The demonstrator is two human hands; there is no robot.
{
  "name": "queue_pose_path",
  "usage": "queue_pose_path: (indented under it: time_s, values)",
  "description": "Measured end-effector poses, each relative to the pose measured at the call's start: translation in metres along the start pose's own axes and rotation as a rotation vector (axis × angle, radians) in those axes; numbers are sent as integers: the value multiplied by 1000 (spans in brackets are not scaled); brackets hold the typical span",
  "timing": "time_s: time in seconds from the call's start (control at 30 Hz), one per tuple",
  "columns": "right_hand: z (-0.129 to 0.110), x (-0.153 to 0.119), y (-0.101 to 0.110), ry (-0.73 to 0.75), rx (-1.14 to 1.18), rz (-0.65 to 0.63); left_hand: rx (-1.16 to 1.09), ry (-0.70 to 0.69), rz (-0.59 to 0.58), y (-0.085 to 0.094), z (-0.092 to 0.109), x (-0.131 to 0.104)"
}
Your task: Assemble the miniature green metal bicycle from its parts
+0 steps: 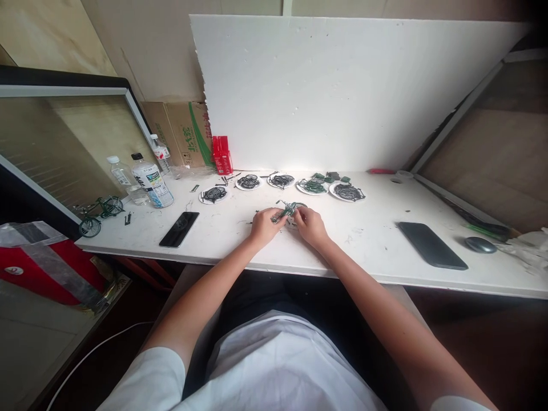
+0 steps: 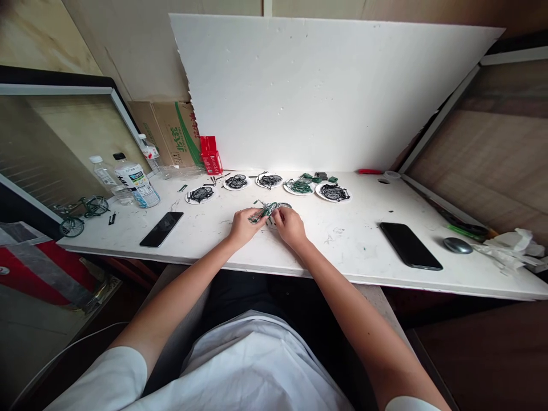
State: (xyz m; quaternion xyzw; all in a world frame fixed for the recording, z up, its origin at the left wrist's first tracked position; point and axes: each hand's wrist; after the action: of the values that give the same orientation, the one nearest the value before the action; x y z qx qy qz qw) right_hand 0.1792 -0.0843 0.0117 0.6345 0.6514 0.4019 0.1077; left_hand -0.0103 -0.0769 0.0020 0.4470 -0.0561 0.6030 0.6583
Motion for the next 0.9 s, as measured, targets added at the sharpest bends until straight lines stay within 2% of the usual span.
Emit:
queue_pose_path:
  time_s: [0.4,0.57,0.73,0.9]
  values:
    - [3,0,-2,5,0,-21,-16,6,-2,0,0,0]
    - [1,-1,-1,-13,31,10,-19,-12,16,0,1,0]
    - [1,-1,-1,45,73,45,-8,-32,75,-2,-2,1]
    - [2,0,-1,29,61,6,18,-25,98,-3,-4,1]
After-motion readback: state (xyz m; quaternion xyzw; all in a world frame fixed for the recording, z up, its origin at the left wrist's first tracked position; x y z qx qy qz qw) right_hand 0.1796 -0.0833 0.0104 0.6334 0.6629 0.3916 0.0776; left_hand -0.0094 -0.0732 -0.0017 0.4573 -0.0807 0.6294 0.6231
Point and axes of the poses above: each hand's wrist, its own x-axis towards the middle knuckle, its own y-axis out of the back of the hand, z = x × y, and after that the axes turned 7 degrees about -z, right-handed
